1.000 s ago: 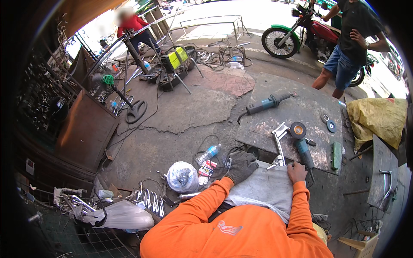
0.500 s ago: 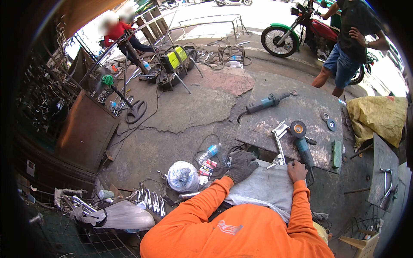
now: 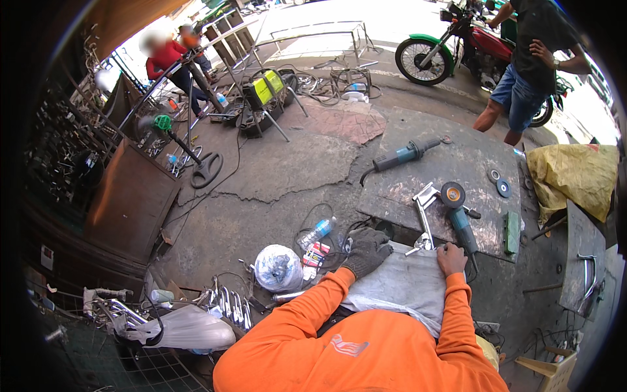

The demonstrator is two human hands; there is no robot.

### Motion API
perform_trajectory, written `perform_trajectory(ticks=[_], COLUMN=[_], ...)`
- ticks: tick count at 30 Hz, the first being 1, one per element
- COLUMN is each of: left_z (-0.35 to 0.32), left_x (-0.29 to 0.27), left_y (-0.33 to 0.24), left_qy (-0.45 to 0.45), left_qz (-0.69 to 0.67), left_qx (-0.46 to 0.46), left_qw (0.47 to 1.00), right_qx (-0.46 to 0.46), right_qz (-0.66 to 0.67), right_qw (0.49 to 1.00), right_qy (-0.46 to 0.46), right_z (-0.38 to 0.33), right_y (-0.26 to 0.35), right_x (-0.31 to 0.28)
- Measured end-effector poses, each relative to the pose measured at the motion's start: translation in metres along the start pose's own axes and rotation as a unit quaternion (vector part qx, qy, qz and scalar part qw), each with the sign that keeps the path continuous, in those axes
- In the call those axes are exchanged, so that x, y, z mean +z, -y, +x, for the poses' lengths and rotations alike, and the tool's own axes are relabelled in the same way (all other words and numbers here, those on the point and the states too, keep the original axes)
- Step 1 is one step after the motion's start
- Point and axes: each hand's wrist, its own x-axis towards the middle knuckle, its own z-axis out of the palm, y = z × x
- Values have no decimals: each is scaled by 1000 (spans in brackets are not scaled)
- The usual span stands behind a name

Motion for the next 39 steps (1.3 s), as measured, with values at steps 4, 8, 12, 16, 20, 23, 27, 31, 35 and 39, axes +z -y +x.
perform_trajectory(ticks=[4,8,12,16,20,23,27,31,35,39], left_z=[0,0,2,1,3,4,-2,1,-2,-2], left_x=[-2,-3,-3,-5,-6,-1,7,11,-1,9], left_y=[-2,-4,-3,-7,-6,1,11,13,14,13], left_qy=[-3,-6,2,-17,11,17,-46,-41,64,-37], left_qz=[-5,-16,-7,-17,-12,-16,-16,-134,-131,-171], left_qx=[-1,-11,2,7,11,9,21,-77,-109,-96], left_qw=[1000,1000,1000,1000,1000,1000,999,987,983,980], right_qx=[1,-2,1,-7,-4,0,-7,1,-11,-14], right_qz=[-4,-9,-10,-4,1,-4,20,-15,20,31], right_qw=[1000,1000,1000,1000,1000,1000,1000,1000,1000,999], right_qy=[-4,-9,3,-25,-13,-6,7,15,-2,-16], right_z=[0,0,0,-3,-2,-1,-5,-5,-4,-3], right_y=[0,0,0,1,2,4,8,12,16,12], right_x=[0,2,2,5,6,5,1,3,5,8])
